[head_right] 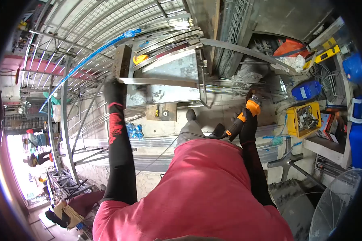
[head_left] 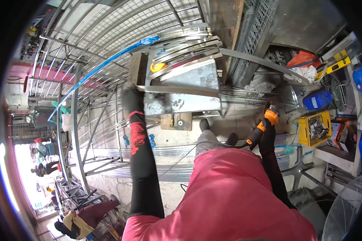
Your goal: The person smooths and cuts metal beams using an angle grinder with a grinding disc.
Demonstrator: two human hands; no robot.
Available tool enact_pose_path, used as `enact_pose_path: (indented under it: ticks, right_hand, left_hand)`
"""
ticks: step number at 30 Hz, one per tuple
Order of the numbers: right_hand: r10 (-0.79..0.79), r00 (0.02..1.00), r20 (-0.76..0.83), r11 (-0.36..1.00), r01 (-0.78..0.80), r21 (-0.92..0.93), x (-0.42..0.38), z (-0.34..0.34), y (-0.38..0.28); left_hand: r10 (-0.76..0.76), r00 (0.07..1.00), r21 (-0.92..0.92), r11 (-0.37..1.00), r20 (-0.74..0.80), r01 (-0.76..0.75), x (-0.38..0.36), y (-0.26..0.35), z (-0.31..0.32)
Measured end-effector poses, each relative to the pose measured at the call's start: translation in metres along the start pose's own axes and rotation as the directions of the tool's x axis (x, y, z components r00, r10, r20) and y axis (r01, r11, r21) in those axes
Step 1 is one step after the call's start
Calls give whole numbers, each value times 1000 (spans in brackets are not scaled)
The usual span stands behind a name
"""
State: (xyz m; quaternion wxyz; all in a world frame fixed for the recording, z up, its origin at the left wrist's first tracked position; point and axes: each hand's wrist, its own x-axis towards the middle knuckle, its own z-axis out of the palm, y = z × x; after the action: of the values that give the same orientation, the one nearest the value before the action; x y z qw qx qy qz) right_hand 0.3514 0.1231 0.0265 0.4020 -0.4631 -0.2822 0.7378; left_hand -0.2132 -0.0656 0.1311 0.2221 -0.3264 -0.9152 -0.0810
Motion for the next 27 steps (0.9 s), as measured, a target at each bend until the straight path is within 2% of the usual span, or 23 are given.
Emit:
enact_pose_path:
  ticks: [1, 2, 3, 4, 6, 7, 8, 10, 12, 13, 14, 15, 16, 17, 18, 20, 21, 22, 24, 26, 27]
  right_hand:
    - [6, 1000, 11, 1000, -6, 5, -1, 4, 0]
    - [14, 1000, 20, 1000, -13, -20, -3, 5, 0]
    - [21, 1000, 21, 999, -20, -50, -5, 1, 0]
    - [27, 1000, 2, 998, -27, -59, -4, -6, 6]
    - [-91, 994, 57, 970, 101, -219, 10, -25, 20]
    - [-146, 984, 104, 935, 172, -309, 9, -28, 18]
    - [0, 997, 77, 964, 20, -264, -5, -10, -1]
    - [-47, 997, 62, 950, 64, -307, -7, -3, 0]
    - [37, 995, 95, 970, -12, -244, -4, -2, 6]
    - [48, 996, 70, 969, -30, -246, -8, 2, 7]
    - [95, 991, 97, 972, -72, -223, -13, 10, 1]
    - [142, 982, 128, 973, -115, -200, -16, 17, -4]
    - [156, 981, 114, 971, -131, -200, -17, 21, -4]
    - [160, 976, 145, 968, -127, -214, -18, 23, -3]
    - [164, 970, 179, 966, -121, -228, -18, 26, -2]
    - [196, 963, 186, 958, -148, -246, -16, 30, 5]
    - [189, 956, 223, 962, -135, -236, -15, 30, 10]
    - [182, 948, 261, 966, -123, -225, -14, 30, 15]
    - [243, 940, 238, 961, -199, -194, -18, 34, 20]
    - [226, 938, 264, 960, -168, -225, -19, 36, 24]
    - [211, 940, 268, 968, -163, -189, -21, 37, 27]
  left_hand:
    - [-76, 968, 37, 997, 240, 69, -15, 2, 6]
    - [-17, 985, 43, 999, 172, 10, -37, -16, 47]
    - [-9, 994, -87, 996, 112, 19, -58, -6, 45]
    - [10, 983, -54, 999, 186, 0, -65, -5, 49]
    - [-10, 994, -128, 992, 112, 24, -73, -32, 107]
    - [21, 998, -171, 985, 54, -11, -72, -23, 101]
    - [-376, 854, -554, 650, 360, 520, -68, -9, 90]
    - [-334, 924, -224, 901, 187, 371, -71, 17, 73]
    - [-169, 986, -168, 971, 16, 169, -75, 61, 48]
    - [-37, 998, -372, 926, 57, 55, -78, 83, 40]
    - [282, 959, -412, 877, 25, -247, -85, 104, 42]
    - [402, 914, -548, 756, -45, -359, -87, 141, 27]
    - [508, 856, -506, 716, -92, -480, -102, 161, 32]
    - [577, 817, -527, 700, 20, -482, -108, 183, 27]
    - [574, 819, -471, 729, 26, -497, -117, 196, 38]
    - [544, 824, -523, 753, 155, -399, -116, 209, 50]
    - [546, 821, -527, 753, 166, -394, -120, 214, 48]
    - [580, 800, -548, 724, 155, -419, -123, 219, 47]
    - [616, 772, -575, 692, 154, -437, -131, 225, 45]
    - [625, 781, -530, 669, 21, -521, -137, 227, 44]
    - [632, 775, -519, 669, 21, -532, -137, 228, 45]
